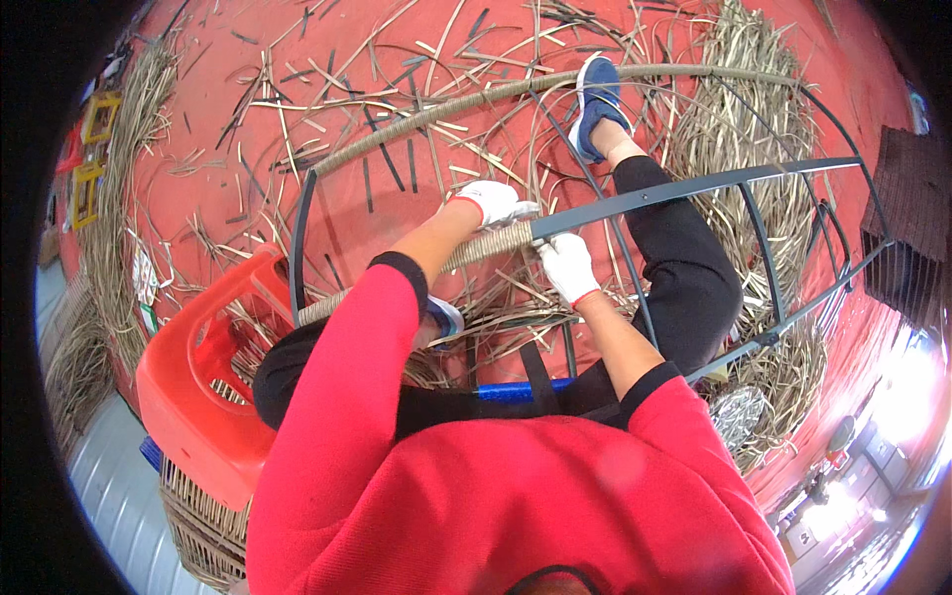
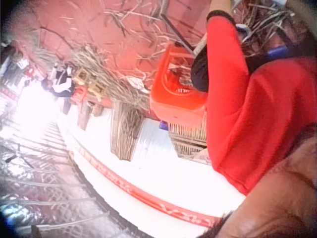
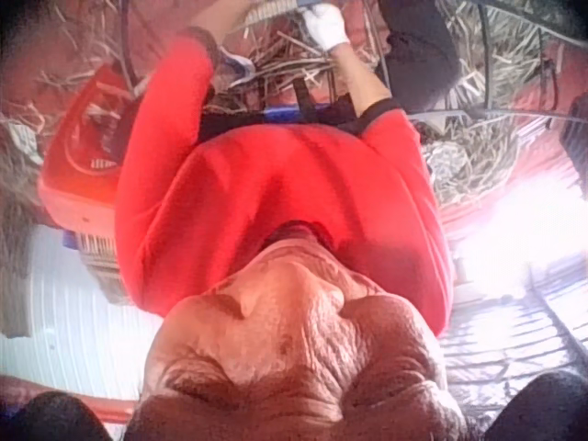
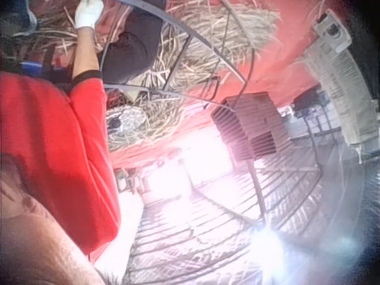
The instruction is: The person sits on the floor and weaves dried plant strips into a black metal frame. They repeatedly thread the strips through the frame bars, pull them tight, and use a hammer to tap and secure the weave.
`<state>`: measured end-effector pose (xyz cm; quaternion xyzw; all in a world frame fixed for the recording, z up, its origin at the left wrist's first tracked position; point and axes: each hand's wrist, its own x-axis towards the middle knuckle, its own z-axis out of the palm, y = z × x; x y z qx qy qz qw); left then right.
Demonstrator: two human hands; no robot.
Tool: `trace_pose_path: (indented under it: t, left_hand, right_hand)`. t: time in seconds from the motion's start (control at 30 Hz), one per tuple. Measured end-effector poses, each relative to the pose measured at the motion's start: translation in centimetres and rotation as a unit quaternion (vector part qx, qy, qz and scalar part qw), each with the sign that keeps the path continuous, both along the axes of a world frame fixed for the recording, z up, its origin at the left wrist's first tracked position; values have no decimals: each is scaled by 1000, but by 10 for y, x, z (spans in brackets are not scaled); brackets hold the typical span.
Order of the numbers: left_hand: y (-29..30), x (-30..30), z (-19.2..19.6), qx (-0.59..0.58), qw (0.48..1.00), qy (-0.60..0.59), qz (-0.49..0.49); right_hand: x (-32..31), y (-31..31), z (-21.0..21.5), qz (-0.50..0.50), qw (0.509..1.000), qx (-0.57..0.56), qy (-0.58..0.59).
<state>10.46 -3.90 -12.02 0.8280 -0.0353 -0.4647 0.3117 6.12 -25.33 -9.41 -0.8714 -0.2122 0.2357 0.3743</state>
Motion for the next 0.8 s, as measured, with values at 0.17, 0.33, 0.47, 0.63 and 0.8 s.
trace_pose_path:
  t: [0.17,0.33,0.47,0.63,0.8]
  left_hand:
    - [12,-12,94,-96,946,-303,-66]
    - [-10,-31,131,49,875,-422,-232]
    - [-22,-15,116,60,850,-451,-265]
    - [-10,-9,80,-26,954,-297,-39]
    - [-8,-2,42,-55,972,-223,55]
  right_hand:
    - [-15,-13,74,-125,943,76,298]
    - [-12,-3,169,-177,891,95,408]
    - [23,14,242,-155,892,143,400]
    - [106,-26,346,10,791,476,383]
    - [120,-61,257,-87,892,407,174]
